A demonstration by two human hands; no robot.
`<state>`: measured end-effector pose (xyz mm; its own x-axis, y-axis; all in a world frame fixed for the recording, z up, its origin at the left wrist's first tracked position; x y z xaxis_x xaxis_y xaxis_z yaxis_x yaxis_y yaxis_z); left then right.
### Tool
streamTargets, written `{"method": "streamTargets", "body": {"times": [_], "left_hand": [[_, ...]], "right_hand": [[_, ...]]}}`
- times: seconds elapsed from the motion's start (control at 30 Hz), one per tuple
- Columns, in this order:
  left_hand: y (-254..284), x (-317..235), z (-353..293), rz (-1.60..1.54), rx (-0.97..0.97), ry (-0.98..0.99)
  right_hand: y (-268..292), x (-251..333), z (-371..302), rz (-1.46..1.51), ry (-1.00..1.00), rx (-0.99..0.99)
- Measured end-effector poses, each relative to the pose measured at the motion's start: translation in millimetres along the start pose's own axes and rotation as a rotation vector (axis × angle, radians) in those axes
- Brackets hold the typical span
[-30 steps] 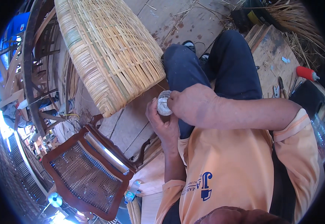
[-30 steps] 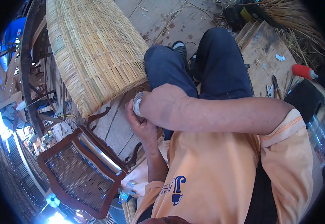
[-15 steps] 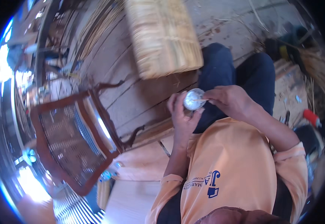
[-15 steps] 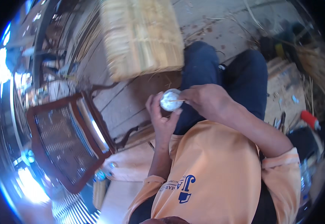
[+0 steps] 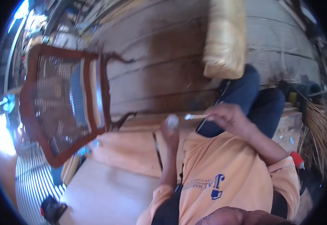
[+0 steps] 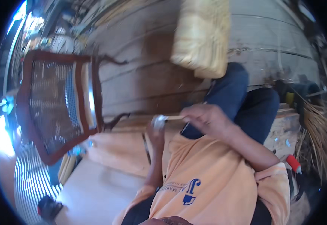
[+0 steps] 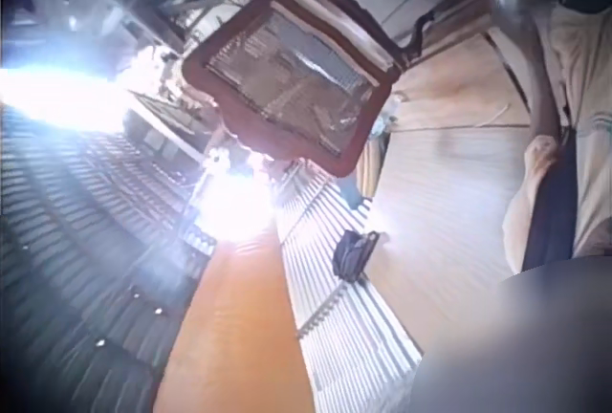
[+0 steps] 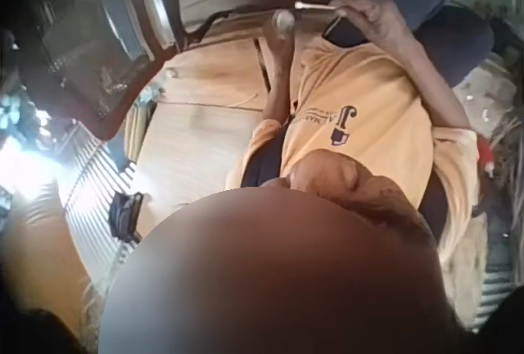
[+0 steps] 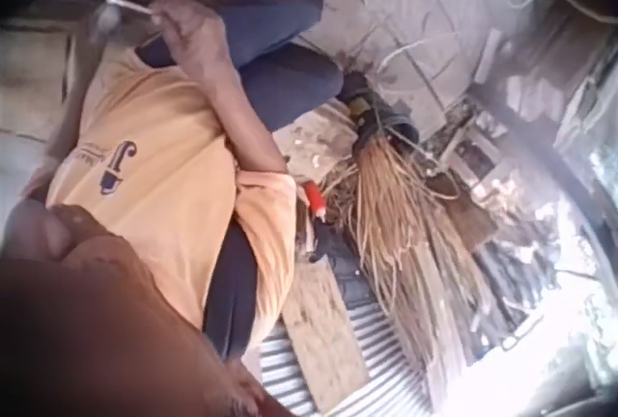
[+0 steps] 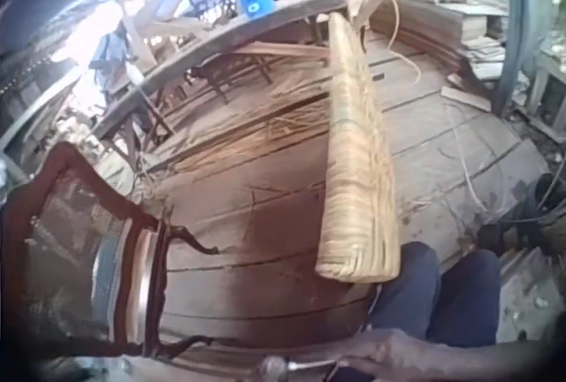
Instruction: The recorder is weaving and securing a rattan panel onto a chair frame using a hammer, nails, and a utility knife.
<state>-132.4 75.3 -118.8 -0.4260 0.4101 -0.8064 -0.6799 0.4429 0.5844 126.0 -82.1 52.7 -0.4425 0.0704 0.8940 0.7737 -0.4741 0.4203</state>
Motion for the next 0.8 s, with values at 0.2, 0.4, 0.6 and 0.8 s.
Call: {"method": "streamTargets", "body": {"times": [0.2,0.4,0.6,0.8], "left_hand": [[41,31,-97,-0.262,-0.098,0.405],[48,94,-112,0.149,-0.058,0.456],[84,75,-73,0.477,-0.069,0.471],[34,-160,82,0.113,0.017,-0.099]], "right_hand": [[7,25,3,-0.012,0.16,0.005],[44,34,-12,0.115,0.133,-0.05],[96,4,-35,0.179,0.021,-0.292],[124,-25,-44,0.216,0.015,-0.461]]}}
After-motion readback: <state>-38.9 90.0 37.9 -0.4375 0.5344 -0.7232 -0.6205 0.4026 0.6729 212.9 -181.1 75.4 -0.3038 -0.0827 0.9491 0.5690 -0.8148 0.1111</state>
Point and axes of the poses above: each hand's wrist, its own z-axis towards the middle knuckle, its own y-axis out of the back of the hand, x = y × z, the point moved 7 cm from there along z, towards the middle knuckle, and after that the axes turned 13 degrees about -z, right-handed, at the moved point
